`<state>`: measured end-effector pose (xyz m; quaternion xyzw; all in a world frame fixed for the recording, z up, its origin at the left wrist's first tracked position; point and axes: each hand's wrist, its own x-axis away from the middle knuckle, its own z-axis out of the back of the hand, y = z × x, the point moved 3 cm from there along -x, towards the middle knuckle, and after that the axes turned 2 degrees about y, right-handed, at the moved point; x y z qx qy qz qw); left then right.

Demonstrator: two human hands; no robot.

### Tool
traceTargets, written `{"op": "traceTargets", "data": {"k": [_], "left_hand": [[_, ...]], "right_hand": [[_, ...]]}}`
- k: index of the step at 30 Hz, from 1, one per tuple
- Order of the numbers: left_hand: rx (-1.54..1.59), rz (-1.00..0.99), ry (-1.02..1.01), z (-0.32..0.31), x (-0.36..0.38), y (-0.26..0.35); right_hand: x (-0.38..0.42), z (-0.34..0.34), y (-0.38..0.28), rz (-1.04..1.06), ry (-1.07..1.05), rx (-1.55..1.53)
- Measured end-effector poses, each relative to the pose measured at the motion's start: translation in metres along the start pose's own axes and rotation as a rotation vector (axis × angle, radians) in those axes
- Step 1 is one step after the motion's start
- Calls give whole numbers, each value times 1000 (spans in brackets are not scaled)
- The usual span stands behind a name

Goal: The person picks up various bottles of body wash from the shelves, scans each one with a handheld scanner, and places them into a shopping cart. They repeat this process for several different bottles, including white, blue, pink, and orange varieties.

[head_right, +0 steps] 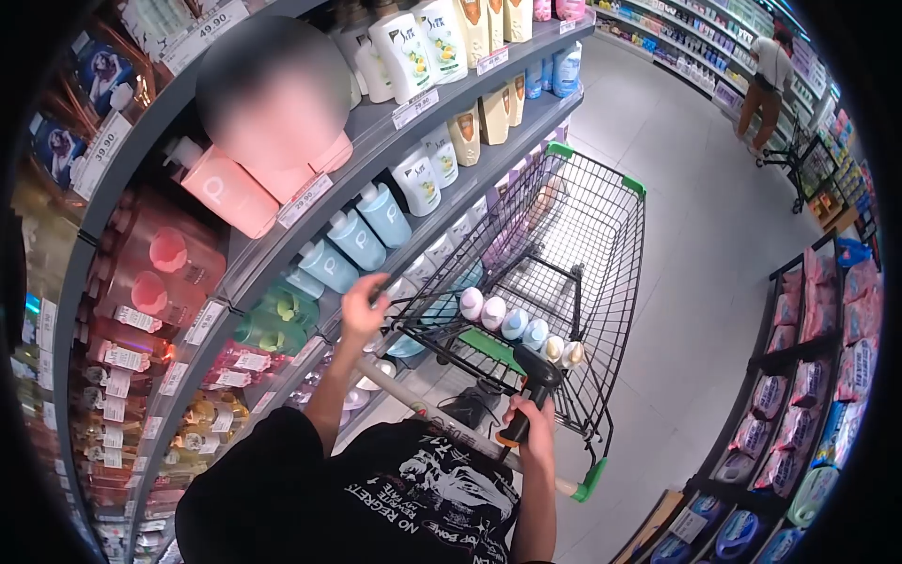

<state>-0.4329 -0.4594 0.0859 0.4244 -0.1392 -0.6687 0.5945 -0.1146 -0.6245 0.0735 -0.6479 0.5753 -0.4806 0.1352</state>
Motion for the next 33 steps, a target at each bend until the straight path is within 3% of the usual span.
{"op": "traceTargets", "data": {"k": [2,4,6,7,9,10,12,13,18,20,21,22,24,26,28,31,33], "left_hand": [[121,135,349,36,4,-29],[-61,258,560,71,-6,-51],[-150,439,548,95,-21,-55],[-143,427,546,101,-33,-66],[-118,640,393,98,-52,-103],[-115,624,382,94,-59,-110],[458,808,493,76,-65,-129],[467,874,494,70,-68,-136],[426,873,569,50,-84,-139],[-214,864,491,52,-89,-162],[-251,763,566,52,-80,-144],[-252,751,564,48,-73,-135],[149,538,772,42,-58,-127],[159,489,787,44,-46,-113],[403,328,781,42,-39,-117],[205,285,768,44,-19,-99],[291,221,733,50,-11,-85]], "right_hand": [[15,-4,8,7,42,-33],[29,-2,20,-13,67,-35],[37,-3,28,-16,-5,-135],[43,-4,34,-26,12,-159],[53,-5,42,-45,-21,-184],[58,-7,45,-53,-37,-196],[67,-7,53,-56,-49,-184],[72,-7,59,-56,-40,-195],[86,0,66,-21,-29,-206],[89,3,63,-37,21,-212],[89,5,61,-16,13,-190],[90,7,59,-11,14,-201],[91,11,55,20,54,-170],[93,13,52,36,68,-182],[93,16,48,56,87,-202],[94,16,45,75,82,-211],[92,17,48,64,65,-220]]}}
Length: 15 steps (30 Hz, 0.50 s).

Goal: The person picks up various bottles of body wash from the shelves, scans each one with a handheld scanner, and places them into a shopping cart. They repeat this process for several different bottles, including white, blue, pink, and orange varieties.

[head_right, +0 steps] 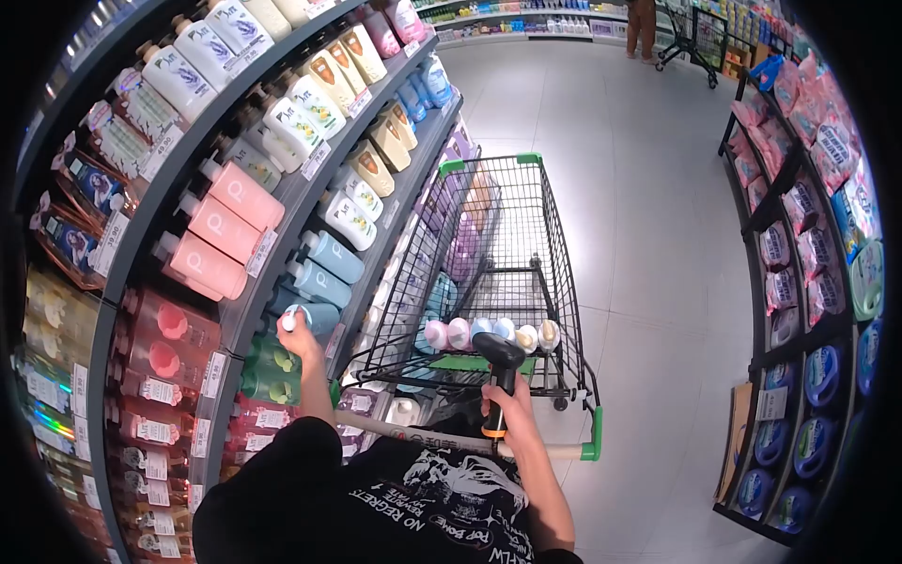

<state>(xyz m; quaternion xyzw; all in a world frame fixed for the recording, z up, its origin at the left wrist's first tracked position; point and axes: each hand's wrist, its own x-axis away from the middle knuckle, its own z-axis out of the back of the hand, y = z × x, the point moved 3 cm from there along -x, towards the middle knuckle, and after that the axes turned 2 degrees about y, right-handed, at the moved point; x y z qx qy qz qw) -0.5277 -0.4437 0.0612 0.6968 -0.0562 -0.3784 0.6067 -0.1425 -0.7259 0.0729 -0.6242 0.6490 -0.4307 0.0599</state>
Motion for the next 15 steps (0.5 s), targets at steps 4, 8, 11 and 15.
{"op": "traceTargets", "data": {"k": [4,8,11,15], "left_hand": [[242,32,-117,30,6,55],[392,238,-168,46,18,90],[561,476,-130,51,30,82],[924,592,-576,43,43,63]], "right_hand": [[-2,-2,4,-63,-20,34],[-7,-4,1,-80,-26,11],[-10,-6,3,-83,-41,-45],[-8,-11,-2,-90,-146,-94]]}}
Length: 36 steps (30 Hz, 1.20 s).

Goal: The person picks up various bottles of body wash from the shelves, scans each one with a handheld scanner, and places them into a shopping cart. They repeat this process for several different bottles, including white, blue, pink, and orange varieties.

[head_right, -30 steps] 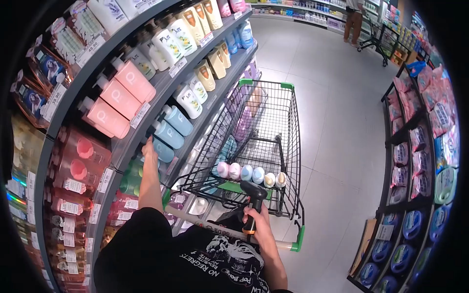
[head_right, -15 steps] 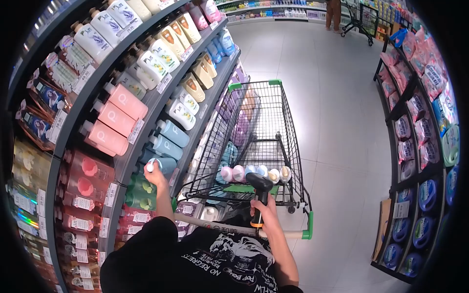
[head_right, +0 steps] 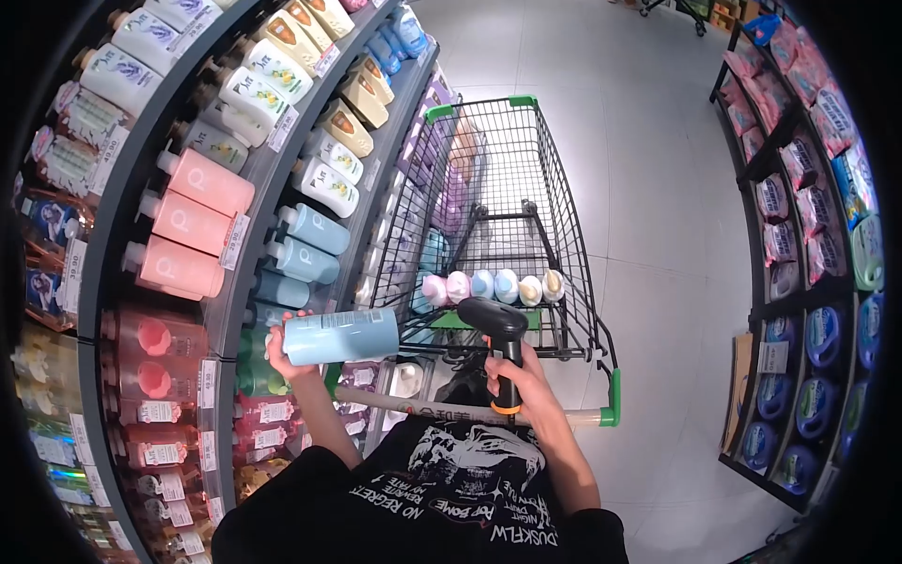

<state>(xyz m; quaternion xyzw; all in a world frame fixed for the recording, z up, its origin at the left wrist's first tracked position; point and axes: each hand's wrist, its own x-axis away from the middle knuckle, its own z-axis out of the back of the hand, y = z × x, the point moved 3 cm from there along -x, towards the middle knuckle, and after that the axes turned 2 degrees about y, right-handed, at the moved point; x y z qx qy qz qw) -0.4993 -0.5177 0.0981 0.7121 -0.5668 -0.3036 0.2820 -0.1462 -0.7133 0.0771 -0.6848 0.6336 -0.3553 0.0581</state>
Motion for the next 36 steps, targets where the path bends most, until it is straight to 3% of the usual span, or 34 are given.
{"op": "traceTargets", "data": {"k": [2,4,6,10,11,12,15,17,22,24,26,28,30,32,34,36], "left_hand": [[-27,7,-348,-36,4,6],[-93,35,-335,-68,6,12],[-90,112,-507,-84,2,14],[70,167,-424,-99,-3,7],[82,195,-431,-104,-3,5],[79,196,-427,-108,-4,4],[-21,225,-489,-120,-5,3],[-165,247,-586,-128,-9,0],[-414,263,-604,-156,-36,-12],[-622,308,-629,-165,-58,-33],[-728,327,-617,-171,-74,-57],[-939,337,-570,-176,-90,-87],[-1004,305,-641,-170,-105,-119],[-929,367,-649,-163,-117,-153],[-939,261,-664,-152,-137,-194],[-928,286,-656,-141,-144,-233]], "right_hand": [[7,-3,-4,-46,-44,84],[8,-1,-9,-64,-100,237],[11,-11,-26,-38,-279,531],[6,-26,-21,81,-638,745],[0,-27,-14,369,-718,833],[-1,-30,-15,365,-719,830],[-3,-37,-21,53,-673,838],[-7,-34,-18,130,-671,807],[-17,-24,-14,271,-586,657],[-15,-20,-21,-96,-431,641],[-21,-9,-8,-51,-398,627],[-28,-6,-6,274,-399,651],[-28,-1,-8,172,-333,655],[-24,-3,-15,-62,-202,524],[-25,-6,-18,-108,-130,518],[-28,-3,-19,-141,-42,504]]}}
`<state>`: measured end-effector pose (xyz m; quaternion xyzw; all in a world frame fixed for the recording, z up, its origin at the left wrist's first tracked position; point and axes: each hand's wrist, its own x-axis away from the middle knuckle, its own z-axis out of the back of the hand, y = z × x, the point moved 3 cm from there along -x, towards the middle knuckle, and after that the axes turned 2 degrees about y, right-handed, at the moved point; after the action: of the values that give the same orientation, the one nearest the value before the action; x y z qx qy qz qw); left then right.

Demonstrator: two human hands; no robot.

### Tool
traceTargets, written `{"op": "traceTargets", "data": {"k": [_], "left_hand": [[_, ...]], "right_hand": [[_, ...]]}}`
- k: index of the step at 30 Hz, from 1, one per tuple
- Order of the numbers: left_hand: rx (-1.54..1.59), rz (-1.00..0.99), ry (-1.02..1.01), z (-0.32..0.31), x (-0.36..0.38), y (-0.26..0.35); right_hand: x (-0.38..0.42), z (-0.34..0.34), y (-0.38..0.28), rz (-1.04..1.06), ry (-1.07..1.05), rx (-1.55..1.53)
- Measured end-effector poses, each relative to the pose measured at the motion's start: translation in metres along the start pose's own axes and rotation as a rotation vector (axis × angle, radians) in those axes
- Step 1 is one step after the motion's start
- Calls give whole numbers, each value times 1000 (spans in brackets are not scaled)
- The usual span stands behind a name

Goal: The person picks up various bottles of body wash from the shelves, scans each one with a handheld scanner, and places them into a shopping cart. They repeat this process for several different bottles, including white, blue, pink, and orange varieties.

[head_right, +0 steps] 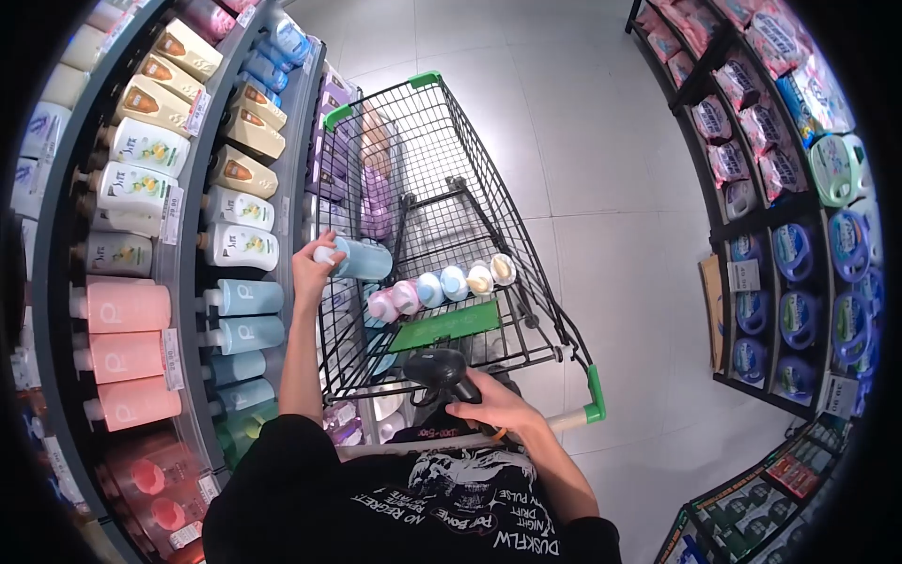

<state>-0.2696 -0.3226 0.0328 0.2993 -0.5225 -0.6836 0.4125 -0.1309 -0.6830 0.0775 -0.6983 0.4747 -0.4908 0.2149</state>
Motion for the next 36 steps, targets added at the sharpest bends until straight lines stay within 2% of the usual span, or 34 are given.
{"op": "traceTargets", "data": {"k": [5,7,12,14,15,18,21,24,28,30,32,34,35,36], "left_hand": [[-107,-86,8,-44,-32,-104],[-177,-103,149,-54,-36,-142],[-152,47,306,-69,-21,-238],[-322,97,278,-69,-8,-260],[-364,94,201,-73,-7,-249],[-449,68,179,-79,-14,-259],[-533,267,136,-81,-13,-200],[-469,113,157,-65,3,-145],[14,11,526,-18,46,-55],[-104,-95,869,25,77,-9],[-425,-132,1383,88,120,-3],[-506,5,1569,125,142,9],[-499,-4,1577,141,145,13],[-540,74,1561,157,144,12]], "right_hand": [[-8,7,3,-108,115,-85],[-10,10,6,-171,182,-104],[-15,10,1,-282,300,-226],[-18,13,0,-284,298,-221],[-18,13,-1,-265,295,-238],[-20,13,-6,-266,298,-225],[-21,14,1,-195,307,-256],[-28,6,3,-126,255,-257],[-35,-4,-7,-106,110,-155],[-42,-3,-2,-104,41,-135],[-42,-1,0,-65,14,-160],[-38,-6,-4,-15,16,-170],[-37,-6,-4,-4,11,-165],[-37,-6,-4,7,16,-144]]}}
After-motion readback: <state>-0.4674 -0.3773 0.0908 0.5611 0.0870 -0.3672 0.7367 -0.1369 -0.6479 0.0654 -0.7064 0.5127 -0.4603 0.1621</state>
